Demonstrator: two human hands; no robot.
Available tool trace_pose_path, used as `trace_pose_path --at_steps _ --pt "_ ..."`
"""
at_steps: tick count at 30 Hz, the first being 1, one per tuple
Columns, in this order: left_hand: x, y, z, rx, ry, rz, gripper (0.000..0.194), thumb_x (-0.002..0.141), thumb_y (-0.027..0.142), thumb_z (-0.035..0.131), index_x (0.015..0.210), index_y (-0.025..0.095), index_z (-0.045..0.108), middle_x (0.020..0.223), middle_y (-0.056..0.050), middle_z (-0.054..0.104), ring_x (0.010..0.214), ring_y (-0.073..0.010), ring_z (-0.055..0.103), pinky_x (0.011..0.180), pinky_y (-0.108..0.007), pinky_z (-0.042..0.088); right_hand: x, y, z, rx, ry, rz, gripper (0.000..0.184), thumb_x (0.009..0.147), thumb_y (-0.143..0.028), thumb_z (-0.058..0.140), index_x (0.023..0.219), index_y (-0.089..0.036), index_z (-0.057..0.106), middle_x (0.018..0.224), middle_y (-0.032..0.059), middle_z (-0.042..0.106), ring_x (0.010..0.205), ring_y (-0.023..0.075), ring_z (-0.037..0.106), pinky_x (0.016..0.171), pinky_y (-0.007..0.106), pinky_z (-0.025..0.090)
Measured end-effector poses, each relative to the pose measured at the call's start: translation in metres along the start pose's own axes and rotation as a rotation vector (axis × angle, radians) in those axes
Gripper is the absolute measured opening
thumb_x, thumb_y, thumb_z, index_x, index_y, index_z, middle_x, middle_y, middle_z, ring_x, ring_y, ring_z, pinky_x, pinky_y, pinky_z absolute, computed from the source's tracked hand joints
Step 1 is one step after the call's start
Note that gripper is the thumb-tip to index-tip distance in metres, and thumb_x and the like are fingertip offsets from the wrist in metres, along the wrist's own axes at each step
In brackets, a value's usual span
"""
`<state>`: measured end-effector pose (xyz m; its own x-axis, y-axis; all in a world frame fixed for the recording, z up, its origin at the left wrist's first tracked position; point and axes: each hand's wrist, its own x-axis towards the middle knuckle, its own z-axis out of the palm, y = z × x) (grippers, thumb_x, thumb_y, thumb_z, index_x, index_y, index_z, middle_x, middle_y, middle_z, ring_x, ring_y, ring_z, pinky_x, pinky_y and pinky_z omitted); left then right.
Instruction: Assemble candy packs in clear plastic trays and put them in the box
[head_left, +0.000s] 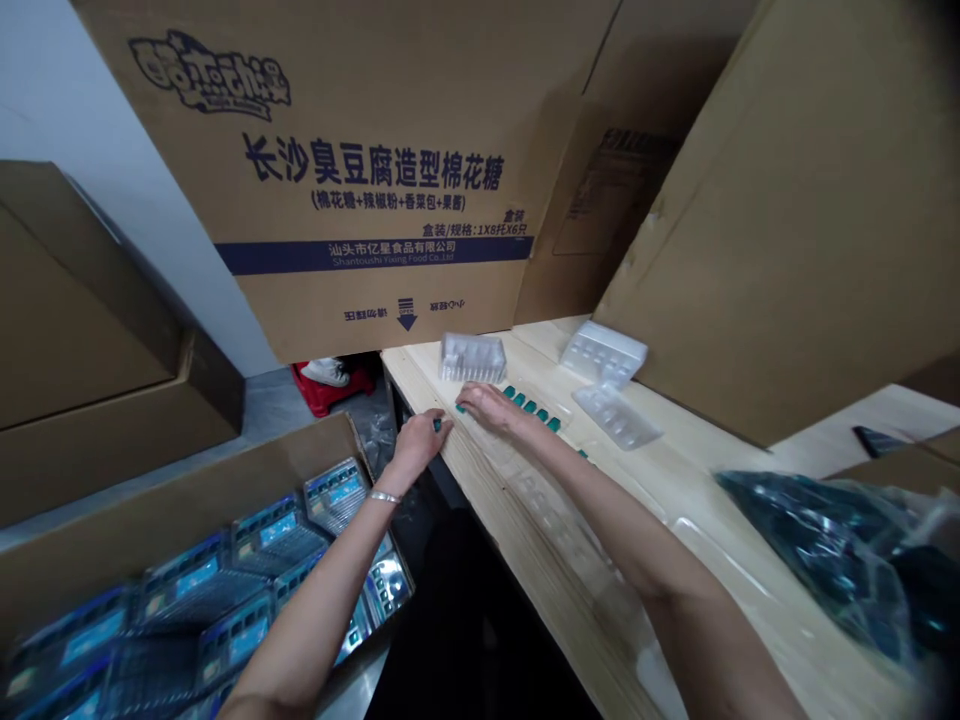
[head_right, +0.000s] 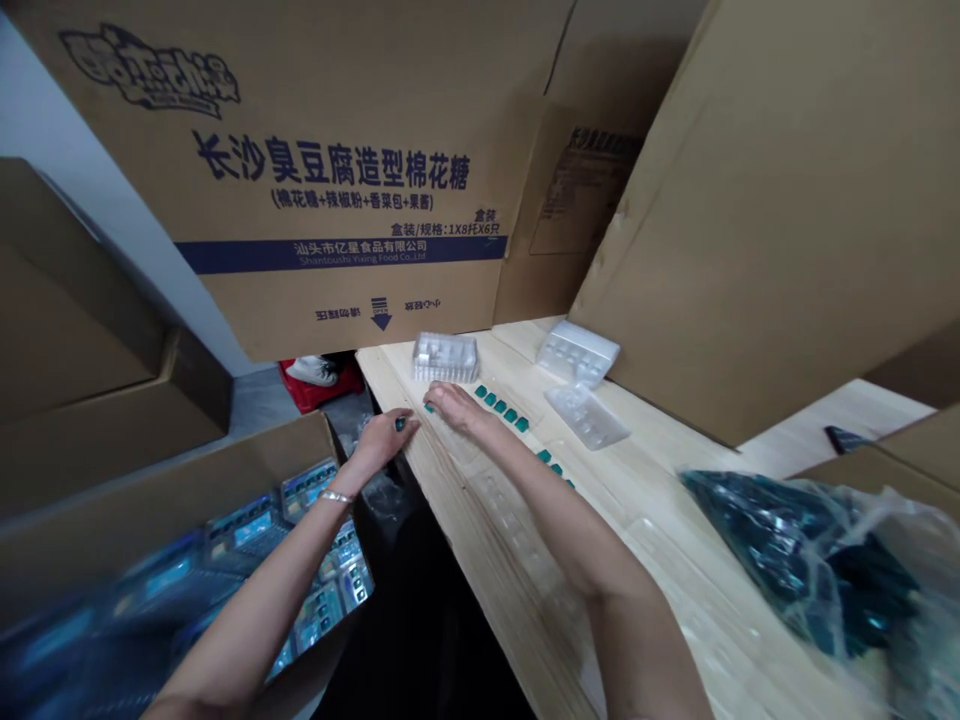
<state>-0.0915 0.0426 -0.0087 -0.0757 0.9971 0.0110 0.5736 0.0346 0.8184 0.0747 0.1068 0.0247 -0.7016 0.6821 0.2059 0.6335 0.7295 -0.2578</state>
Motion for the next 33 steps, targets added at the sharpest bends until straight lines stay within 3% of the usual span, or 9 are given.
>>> trace_pose_path --at_steps 4,9,13,16,19,25,28,33 --pt "-0.002 0.006 0.003 0.038 0.030 -0.015 0.033 0.071 0.038 0.066 0.100 0.021 0.067 0.101 -0.015 0.067 0.106 -0.0309 0.055 0.090 -0.037 0.035 0.007 0.010 0.012 -0.004 -0.027 0.014 0.020 0.079 -0.013 0.051 0.086 -0.014 0.069 0.087 0.0072 0.065 0.084 0.0158 0.057 0.074 0.023 0.040" --pt "0.002 0.010 0.001 -0.100 0.066 -0.046 0.021 0.068 0.033 0.070 0.083 0.019 0.068 0.090 -0.014 0.066 0.103 -0.0298 0.055 0.080 -0.033 0.040 0.009 0.019 0.029 0.077 0.054 0.135 0.017 0.077 -0.015 0.057 0.087 -0.011 0.070 0.089 0.0098 0.067 0.086 0.0178 0.059 0.076 0.025 0.042" --pt "-0.004 0.010 -0.009 -0.295 0.058 -0.085 0.035 0.072 0.048 0.063 0.082 0.015 0.065 0.074 -0.009 0.062 0.073 -0.0192 0.060 0.055 -0.023 0.040 0.000 0.009 0.022 0.114 0.098 0.168 0.018 0.077 -0.015 0.057 0.089 -0.012 0.070 0.090 0.0099 0.068 0.088 0.0190 0.060 0.079 0.027 0.043" --pt "-0.015 0.010 -0.019 -0.783 -0.031 -0.216 0.051 0.072 0.059 0.057 0.085 0.011 0.062 0.061 -0.003 0.053 0.049 -0.0088 0.049 0.038 -0.016 0.028 -0.010 -0.012 0.007 0.212 0.241 0.185 0.019 0.076 -0.017 0.059 0.092 -0.014 0.069 0.091 0.0082 0.067 0.085 0.0176 0.060 0.078 0.028 0.044" --pt "-0.025 0.013 -0.022 -1.262 -0.126 -0.360 0.049 0.070 0.058 0.062 0.078 0.010 0.058 0.056 0.000 0.050 0.043 -0.0053 0.045 0.033 -0.013 0.022 -0.019 -0.043 -0.004 0.408 0.327 0.163 0.018 0.078 -0.025 0.059 0.087 -0.015 0.070 0.085 0.0061 0.066 0.074 0.0140 0.059 0.070 0.025 0.045" --pt "-0.034 0.031 -0.009 -1.306 -0.149 -0.378 0.045 0.073 0.057 0.058 0.065 0.014 0.052 0.049 0.003 0.048 0.037 -0.0049 0.042 0.033 -0.015 0.027 -0.035 -0.087 0.000 0.517 0.255 0.108 0.017 0.066 -0.016 0.067 0.082 -0.017 0.070 0.096 0.0065 0.064 0.067 0.0108 0.057 0.069 0.026 0.047" --pt "-0.037 0.037 -0.005 -1.296 -0.180 -0.367 0.046 0.074 0.058 0.056 0.064 0.014 0.052 0.049 0.003 0.047 0.036 -0.0044 0.040 0.032 -0.015 0.026 -0.042 -0.089 0.000 0.642 0.322 0.187 0.011 0.066 -0.014 0.064 0.076 -0.016 0.069 0.097 0.0071 0.066 0.073 0.0127 0.060 0.072 0.027 0.049" --pt "-0.049 0.042 -0.006 -1.246 -0.210 -0.291 0.044 0.068 0.054 0.065 0.072 0.011 0.056 0.058 0.001 0.050 0.044 -0.0046 0.044 0.033 -0.014 0.022 -0.056 -0.079 -0.012 1.127 0.336 0.415 0.022 0.071 -0.027 0.064 0.088 -0.013 0.068 0.078 0.0041 0.069 0.066 0.0111 0.063 0.069 0.026 0.051"
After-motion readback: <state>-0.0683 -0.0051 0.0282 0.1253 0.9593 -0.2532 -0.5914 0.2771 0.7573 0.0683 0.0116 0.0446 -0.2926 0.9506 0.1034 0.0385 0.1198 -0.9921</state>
